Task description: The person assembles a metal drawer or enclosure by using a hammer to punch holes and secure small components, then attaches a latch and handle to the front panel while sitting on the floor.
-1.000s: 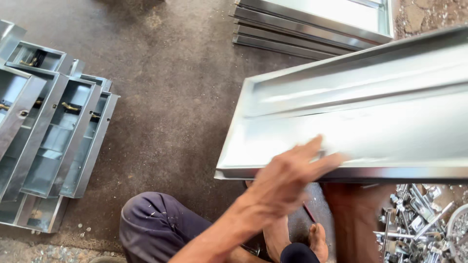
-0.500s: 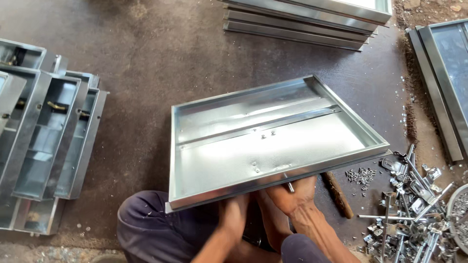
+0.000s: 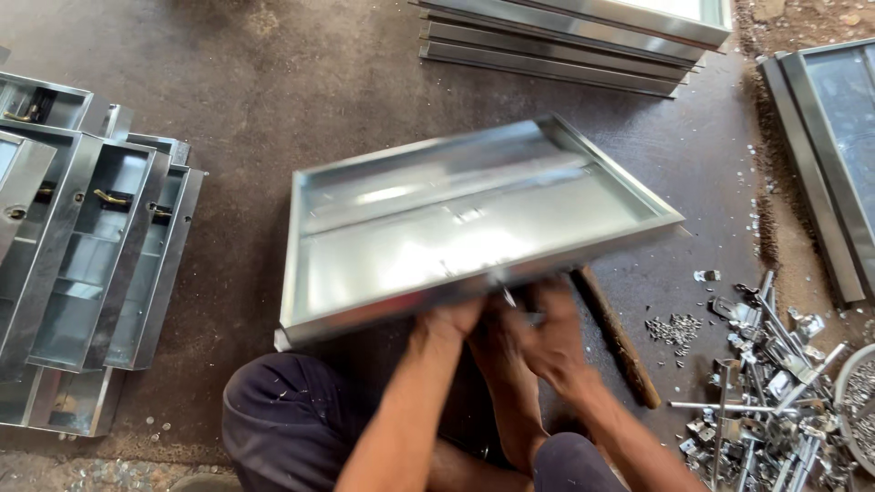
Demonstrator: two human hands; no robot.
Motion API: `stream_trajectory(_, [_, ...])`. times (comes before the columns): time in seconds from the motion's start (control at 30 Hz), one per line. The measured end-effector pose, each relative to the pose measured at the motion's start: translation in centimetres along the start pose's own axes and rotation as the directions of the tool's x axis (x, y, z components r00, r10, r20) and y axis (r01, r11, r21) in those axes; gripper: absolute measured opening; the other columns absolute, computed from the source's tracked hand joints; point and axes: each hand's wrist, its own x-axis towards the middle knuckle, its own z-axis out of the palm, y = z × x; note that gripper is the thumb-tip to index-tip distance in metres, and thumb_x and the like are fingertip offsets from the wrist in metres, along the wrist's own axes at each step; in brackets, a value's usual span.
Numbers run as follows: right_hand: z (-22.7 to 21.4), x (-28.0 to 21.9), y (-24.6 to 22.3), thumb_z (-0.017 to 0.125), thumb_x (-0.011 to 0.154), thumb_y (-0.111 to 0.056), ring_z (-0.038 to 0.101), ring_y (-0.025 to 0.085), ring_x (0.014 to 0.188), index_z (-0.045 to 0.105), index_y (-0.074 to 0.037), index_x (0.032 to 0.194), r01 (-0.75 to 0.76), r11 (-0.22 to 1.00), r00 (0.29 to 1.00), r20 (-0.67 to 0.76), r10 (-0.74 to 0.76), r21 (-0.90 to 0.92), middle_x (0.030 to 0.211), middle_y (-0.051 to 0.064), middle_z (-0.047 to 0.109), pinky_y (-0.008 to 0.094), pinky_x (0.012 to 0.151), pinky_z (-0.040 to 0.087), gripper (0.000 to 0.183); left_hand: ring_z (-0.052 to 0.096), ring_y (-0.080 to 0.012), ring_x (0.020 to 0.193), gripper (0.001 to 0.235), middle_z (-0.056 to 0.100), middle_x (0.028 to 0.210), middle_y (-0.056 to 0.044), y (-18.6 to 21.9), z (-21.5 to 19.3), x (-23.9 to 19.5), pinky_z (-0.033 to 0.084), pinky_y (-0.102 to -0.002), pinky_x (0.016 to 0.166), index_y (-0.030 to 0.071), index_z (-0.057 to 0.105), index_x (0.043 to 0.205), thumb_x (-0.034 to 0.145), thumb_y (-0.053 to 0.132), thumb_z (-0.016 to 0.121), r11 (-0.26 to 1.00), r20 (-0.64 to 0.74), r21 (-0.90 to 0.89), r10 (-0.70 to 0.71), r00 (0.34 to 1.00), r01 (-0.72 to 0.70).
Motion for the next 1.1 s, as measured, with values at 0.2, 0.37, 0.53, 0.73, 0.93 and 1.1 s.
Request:
stream_trajectory(0.2, [-1.3, 4.4, -0.8, 0.074, 0.068, -0.072, 0.063, 0.036, 0.076, 0.065, 0.001, 0.121, 0.332, 0.796, 0.94, 0.251, -0.232, -0.507, 0.096, 0.022, 0.067, 0.05, 0.068, 0.048, 0.09, 0.059, -0.0316, 0.117, 0.038, 0.063, 0.126, -0.015, 5.7, 3.4, 0.2, 0.053, -0.045, 0.102, 0.0, 0.059, 0.127, 0.103, 0.029, 0.052, 0.987, 0.102, -0.16, 0.005, 0.995, 0.011])
stream_trajectory(0.37, [2.7, 8.5, 4.1, 0.07, 0.082, -0.059, 0.067, 0.034, 0.085, 0.069, -0.006, 0.107, -0.09, 0.892, 0.94, 0.259, 0.223, -0.442, 0.095, 0.017, 0.07, 0.047, 0.077, 0.051, 0.059, 0.059, -0.0333, 0.121, 0.041, 0.062, 0.129, -0.016, 8.0, 2.9, 0.8, 0.052, -0.048, 0.104, 0.001, 0.058, 0.128, 0.106, 0.034, 0.05, 0.955, 0.231, -0.275, -0.043, 0.972, 0.108])
stream_trajectory(0.53, [4.5, 13.5, 8.8, 0.072, 0.078, -0.035, 0.066, 0.038, 0.083, 0.072, -0.006, 0.094, 0.023, 0.954, 0.991, 0.129, 0.016, -0.298, 0.088, 0.018, 0.071, 0.049, 0.074, 0.051, 0.034, 0.058, -0.0328, 0.124, 0.042, 0.06, 0.133, -0.015, 6.0, 1.1, 3.8, 0.052, -0.049, 0.107, 0.002, 0.057, 0.129, 0.108, 0.037, 0.049, 0.91, 0.396, -0.334, -0.102, 0.913, 0.247])
stream_trajectory(0.73, [-3.1, 0.1, 9.1, 0.066, 0.1, -0.03, 0.063, 0.041, 0.115, 0.062, 0.002, 0.127, 0.187, 0.892, 0.9, -0.291, -0.323, -0.41, 0.122, 0.023, 0.066, 0.05, 0.098, 0.051, 0.042, 0.058, -0.0327, 0.124, 0.043, 0.06, 0.133, -0.015, 2.2, -3.6, 3.1, 0.051, -0.049, 0.107, 0.002, 0.057, 0.129, 0.107, 0.038, 0.049, 0.983, 0.123, -0.167, -0.059, 0.991, 0.079])
stream_trajectory(0.93, [-7.9, -11.5, 13.6, 0.07, 0.086, -0.039, 0.063, 0.028, 0.09, 0.063, -0.009, 0.113, -0.173, 0.636, 0.985, -0.126, 0.119, -0.752, 0.103, 0.015, 0.067, 0.043, 0.077, 0.052, 0.04, 0.057, -0.0325, 0.125, 0.044, 0.06, 0.133, -0.015, -3.7, -7.7, -0.3, 0.051, -0.048, 0.107, 0.002, 0.057, 0.129, 0.106, 0.038, 0.049, 0.978, -0.019, -0.182, -0.109, 0.994, 0.104])
stream_trajectory(1.1, [-13.5, -17.7, 15.5, 0.063, 0.097, -0.041, 0.064, 0.021, 0.051, 0.062, -0.008, 0.13, -0.675, 0.647, 0.698, -0.024, 0.715, -0.354, 0.074, 0.014, 0.069, 0.035, 0.049, 0.05, 0.046, 0.057, -0.0323, 0.125, 0.045, 0.06, 0.133, -0.015, -3.5, -6.7, -1.5, 0.05, -0.048, 0.107, 0.002, 0.057, 0.13, 0.106, 0.039, 0.049, 0.977, -0.028, -0.186, -0.11, 0.993, 0.103])
